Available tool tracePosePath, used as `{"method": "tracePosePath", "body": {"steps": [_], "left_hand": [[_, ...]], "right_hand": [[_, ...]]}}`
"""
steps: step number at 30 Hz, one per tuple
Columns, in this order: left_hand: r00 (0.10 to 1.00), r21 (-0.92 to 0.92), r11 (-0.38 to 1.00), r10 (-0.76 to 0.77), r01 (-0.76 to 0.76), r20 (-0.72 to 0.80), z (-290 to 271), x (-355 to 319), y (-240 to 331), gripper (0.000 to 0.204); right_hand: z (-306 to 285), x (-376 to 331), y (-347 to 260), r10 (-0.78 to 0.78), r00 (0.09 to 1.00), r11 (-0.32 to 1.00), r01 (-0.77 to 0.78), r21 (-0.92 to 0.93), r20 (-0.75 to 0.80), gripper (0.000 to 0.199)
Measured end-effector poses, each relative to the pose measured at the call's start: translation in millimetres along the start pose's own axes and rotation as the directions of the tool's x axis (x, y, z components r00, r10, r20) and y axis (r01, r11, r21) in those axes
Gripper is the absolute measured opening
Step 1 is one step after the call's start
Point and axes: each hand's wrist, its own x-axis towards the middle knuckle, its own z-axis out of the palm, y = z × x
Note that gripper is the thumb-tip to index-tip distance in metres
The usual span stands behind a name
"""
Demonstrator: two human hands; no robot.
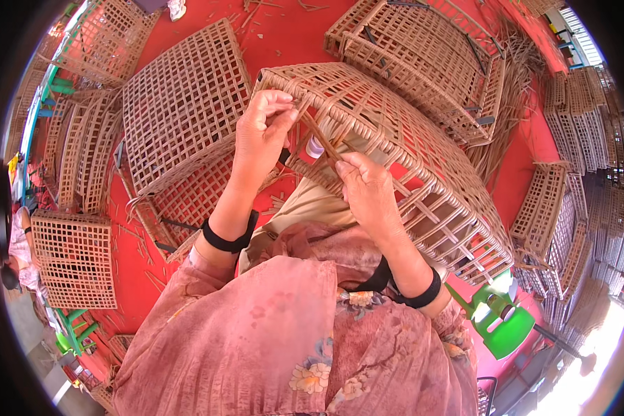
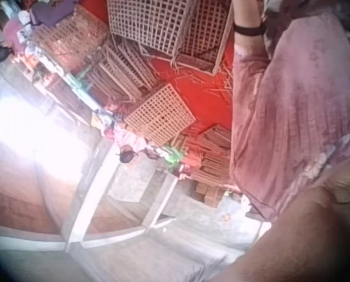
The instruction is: Weaving bamboo strips to create or reinforce a wooden/bamboo frame structure.
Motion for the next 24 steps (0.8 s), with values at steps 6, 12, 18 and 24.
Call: {"method": "tracePosePath", "body": {"steps": [6, 12, 18, 24], "left_hand": [[0.982, -0.156, 0.988, -0.038, 0.010, -0.183, -2.3, -3.0, -7.9, 0.021], [0.946, -0.183, 0.980, 0.009, -0.072, -0.325, -13.8, -2.1, -15.9, 0.017], [0.921, 0.114, 0.991, 0.103, -0.064, -0.377, -20.0, 1.0, -20.0, 0.016], [0.907, 0.148, 0.987, 0.121, -0.066, -0.403, -23.5, 4.3, -19.3, 0.016]], "right_hand": [[11.2, 15.1, -2.9, -0.208, 0.971, 0.959, 0.179, -0.220, -0.119, 0.015], [24.5, 25.9, -15.0, -0.423, 0.901, 0.831, 0.344, -0.437, -0.096, 0.012], [32.3, 34.4, -21.2, -0.409, 0.909, 0.835, 0.335, -0.437, -0.084, 0.011], [32.6, 37.4, -19.9, -0.449, 0.891, 0.823, 0.387, -0.417, -0.060, 0.015]]}}
